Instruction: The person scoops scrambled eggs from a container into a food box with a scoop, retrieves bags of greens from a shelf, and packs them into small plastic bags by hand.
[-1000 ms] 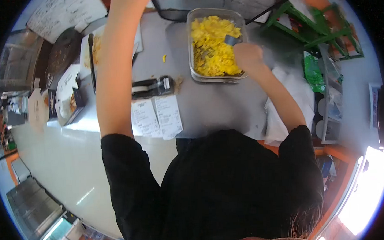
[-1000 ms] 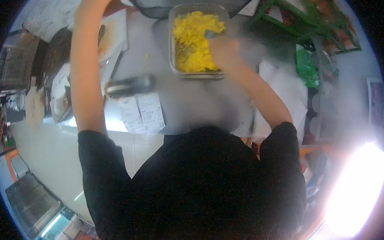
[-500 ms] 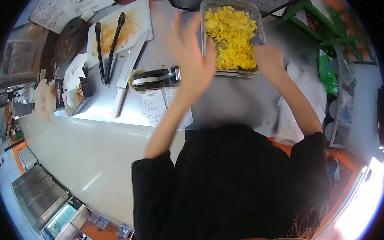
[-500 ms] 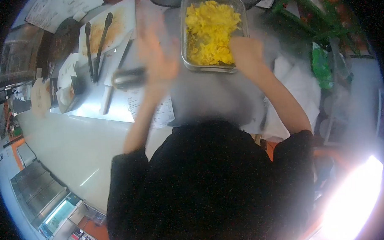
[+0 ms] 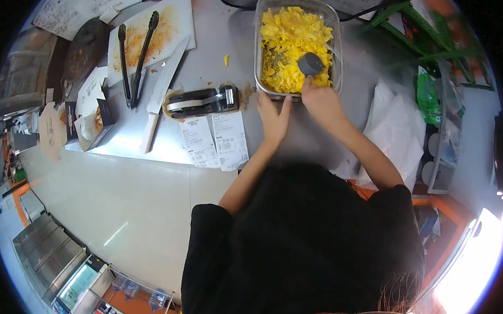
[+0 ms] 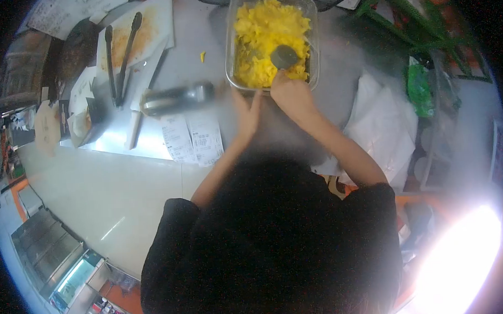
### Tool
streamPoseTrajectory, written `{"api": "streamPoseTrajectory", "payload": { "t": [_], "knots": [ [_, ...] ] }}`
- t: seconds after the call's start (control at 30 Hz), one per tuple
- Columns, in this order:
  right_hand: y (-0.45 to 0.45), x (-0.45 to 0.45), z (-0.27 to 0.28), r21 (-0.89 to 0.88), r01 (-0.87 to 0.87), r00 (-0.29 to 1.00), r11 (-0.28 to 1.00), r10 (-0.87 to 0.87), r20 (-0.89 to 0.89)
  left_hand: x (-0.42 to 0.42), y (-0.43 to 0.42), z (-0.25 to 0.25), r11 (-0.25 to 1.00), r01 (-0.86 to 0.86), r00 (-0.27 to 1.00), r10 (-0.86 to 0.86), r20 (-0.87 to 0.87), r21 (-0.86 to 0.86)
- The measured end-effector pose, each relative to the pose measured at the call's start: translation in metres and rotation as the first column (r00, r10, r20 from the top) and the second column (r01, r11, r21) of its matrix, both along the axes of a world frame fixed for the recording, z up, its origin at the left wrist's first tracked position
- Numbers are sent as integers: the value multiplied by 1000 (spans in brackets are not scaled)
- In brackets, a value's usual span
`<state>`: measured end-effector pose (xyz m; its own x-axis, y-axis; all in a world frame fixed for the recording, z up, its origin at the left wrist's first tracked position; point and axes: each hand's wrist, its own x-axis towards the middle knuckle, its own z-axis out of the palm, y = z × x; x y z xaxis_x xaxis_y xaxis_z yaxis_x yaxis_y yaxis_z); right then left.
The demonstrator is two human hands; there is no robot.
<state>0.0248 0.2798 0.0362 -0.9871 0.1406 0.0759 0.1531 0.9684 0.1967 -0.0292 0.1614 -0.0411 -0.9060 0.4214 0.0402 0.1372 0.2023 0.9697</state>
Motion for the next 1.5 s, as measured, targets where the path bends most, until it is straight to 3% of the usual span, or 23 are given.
{"api": "streamPoseTrajectory", "payload": {
  "t": [0.07, 0.3, 0.4, 0.43, 0.47, 0.53, 0.6, 0.7, 0.8, 0.9, 1.0, 1.1, 1.2, 1.3, 1.37, 1.4, 1.5],
  "knots": [
    [3, -9, 4, 21, -119, 993, 993, 119, 6, -3, 0, 8, 999, -36, 999, 36, -20, -24],
    [-5, -23, 4, -29, -166, 986, 986, 165, -18, -8, 9, -10, 987, -158, 972, 150, -183, -31],
    [-9, -20, 0, -18, -164, 986, 986, 164, 2, -8, 9, -32, 993, -111, 977, 100, -190, -49],
    [-5, -18, -1, -138, -162, 987, 977, 158, -34, -10, 9, -39, 995, -98, 977, 90, -192, -33],
    [2, -14, -1, -257, -160, 987, 953, 147, -70, -12, 7, -39, 997, -12, 999, 9, -39, -71],
    [20, -8, 1, -436, -126, 988, 891, 73, -136, -11, 6, -77, 969, -80, 975, 27, -222, -235],
    [44, -13, 9, -556, -77, 983, 828, -30, -181, -13, 9, -65, 961, -105, 955, 26, -294, -256],
    [64, -25, 40, -426, 99, 994, 899, -68, 88, -16, 4, -33, 989, -15, 968, -23, -249, -150],
    [75, -37, 13, -517, 256, 960, 817, -154, 233, -20, 1, -22, 990, 101, 970, -120, -214, -99],
    [64, -46, -4, -532, -27, 986, 847, 111, 128, -20, -1, -10, 989, 147, 976, -146, -164, -3],
    [57, -44, -3, -661, -44, 990, 749, 121, 72, -19, 1, -8, 990, 138, 981, -132, -142, 36],
    [61, -34, -7, -772, 32, 987, 635, 103, 125, -19, -2, -9, 990, 142, 978, -139, -153, 8],
    [67, -30, -11, -931, 229, 973, 284, -39, 228, -17, -2, -9, 990, 138, 980, -138, -142, -10],
    [69, -32, -2, -930, 114, 989, 350, -127, 74, -19, -2, -11, 991, 135, 982, -133, -136, 0],
    [76, -29, 18, -602, -5, 1000, 799, -1, -10, -18, -2, -10, 992, 127, 983, -124, -131, 10],
    [78, -27, 24, -362, -76, 997, 929, 73, -20, -16, -3, -10, 993, 116, 982, -113, -151, 9],
    [100, -28, 31, -421, 112, 993, 900, -121, 5, -16, -1, -4, 997, 79, 976, -77, -205, 5]
  ]
}}
